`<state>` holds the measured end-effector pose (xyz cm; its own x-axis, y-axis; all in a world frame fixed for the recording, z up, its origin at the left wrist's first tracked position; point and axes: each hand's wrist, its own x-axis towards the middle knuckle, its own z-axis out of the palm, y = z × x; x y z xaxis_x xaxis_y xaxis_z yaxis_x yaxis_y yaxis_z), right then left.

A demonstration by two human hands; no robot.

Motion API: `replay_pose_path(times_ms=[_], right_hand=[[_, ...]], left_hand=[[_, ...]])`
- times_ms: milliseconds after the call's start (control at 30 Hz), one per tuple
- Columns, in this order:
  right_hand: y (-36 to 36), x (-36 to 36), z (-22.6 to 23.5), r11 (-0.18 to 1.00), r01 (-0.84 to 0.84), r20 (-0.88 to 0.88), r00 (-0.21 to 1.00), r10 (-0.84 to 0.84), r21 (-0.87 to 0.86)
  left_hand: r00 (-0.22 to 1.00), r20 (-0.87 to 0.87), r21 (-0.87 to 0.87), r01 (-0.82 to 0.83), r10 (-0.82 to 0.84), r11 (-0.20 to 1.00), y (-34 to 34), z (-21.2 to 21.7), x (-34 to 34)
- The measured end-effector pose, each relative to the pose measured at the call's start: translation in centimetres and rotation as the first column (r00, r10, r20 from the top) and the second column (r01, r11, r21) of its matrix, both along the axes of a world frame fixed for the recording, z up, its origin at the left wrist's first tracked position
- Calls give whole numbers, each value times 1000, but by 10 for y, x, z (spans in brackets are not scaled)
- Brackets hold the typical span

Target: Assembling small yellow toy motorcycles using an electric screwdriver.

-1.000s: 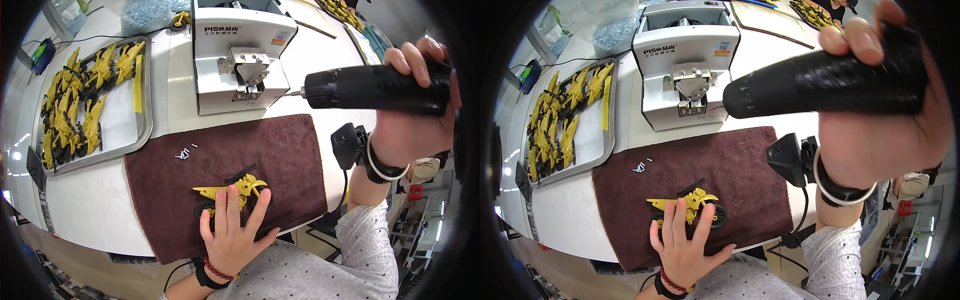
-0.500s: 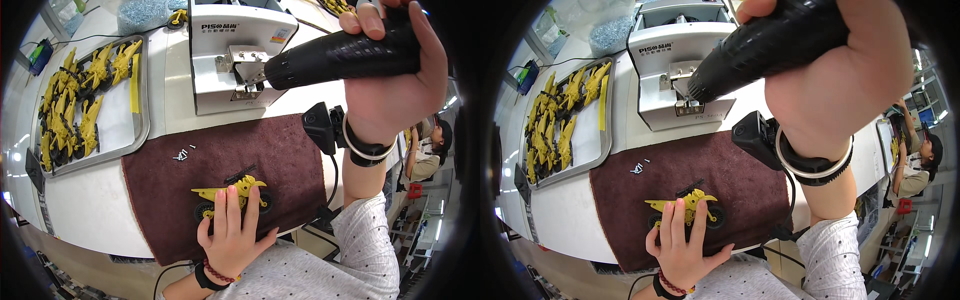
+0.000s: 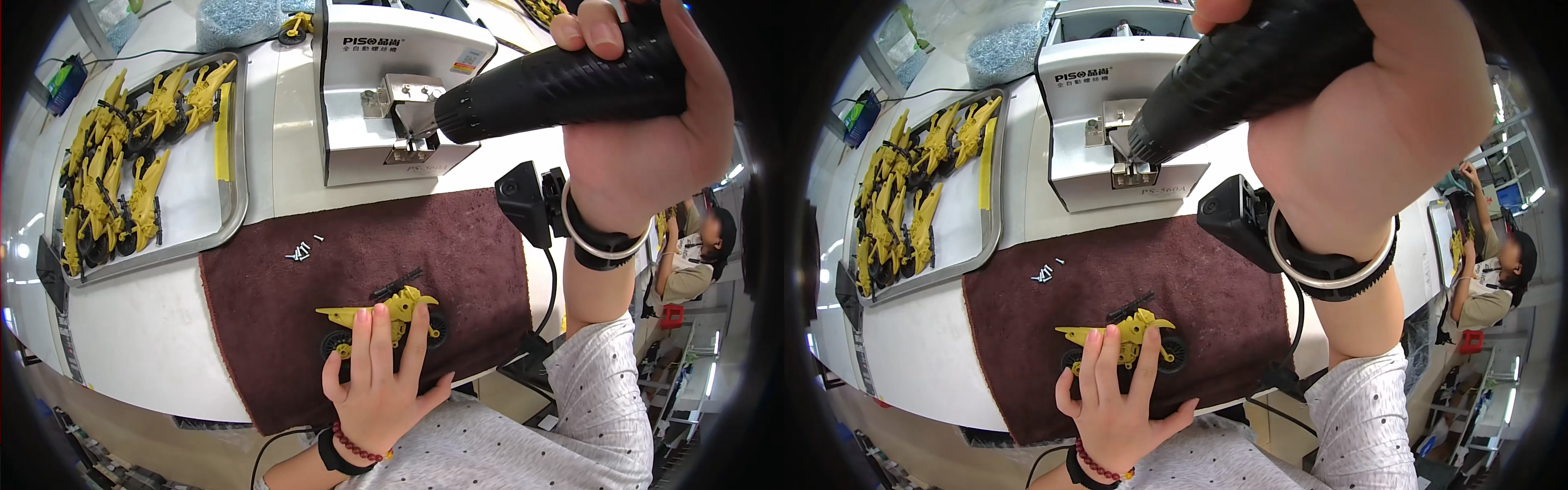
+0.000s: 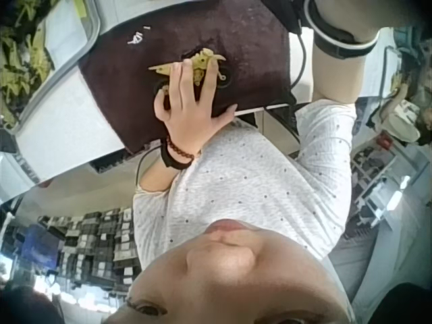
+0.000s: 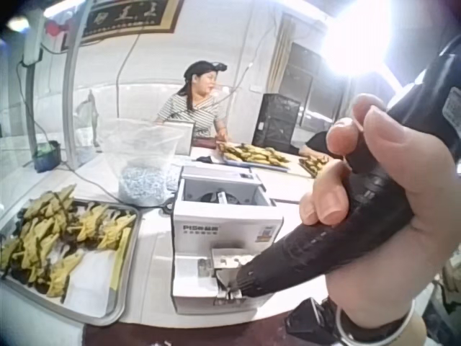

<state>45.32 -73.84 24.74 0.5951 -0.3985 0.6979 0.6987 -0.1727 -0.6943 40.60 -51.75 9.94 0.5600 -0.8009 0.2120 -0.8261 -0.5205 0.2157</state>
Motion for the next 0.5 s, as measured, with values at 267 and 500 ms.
replay_pose_path(times_ms=[267,500], right_hand=[[14,14,5,996,79,-47,996,-78,30],[34,30,19,957,263,-180,954,-239,121]], left_hand=[[1000,-12,-4,-1,1,1000,0,-1,1],[1000,-18,-11,0,0,1000,1,1,-1]])
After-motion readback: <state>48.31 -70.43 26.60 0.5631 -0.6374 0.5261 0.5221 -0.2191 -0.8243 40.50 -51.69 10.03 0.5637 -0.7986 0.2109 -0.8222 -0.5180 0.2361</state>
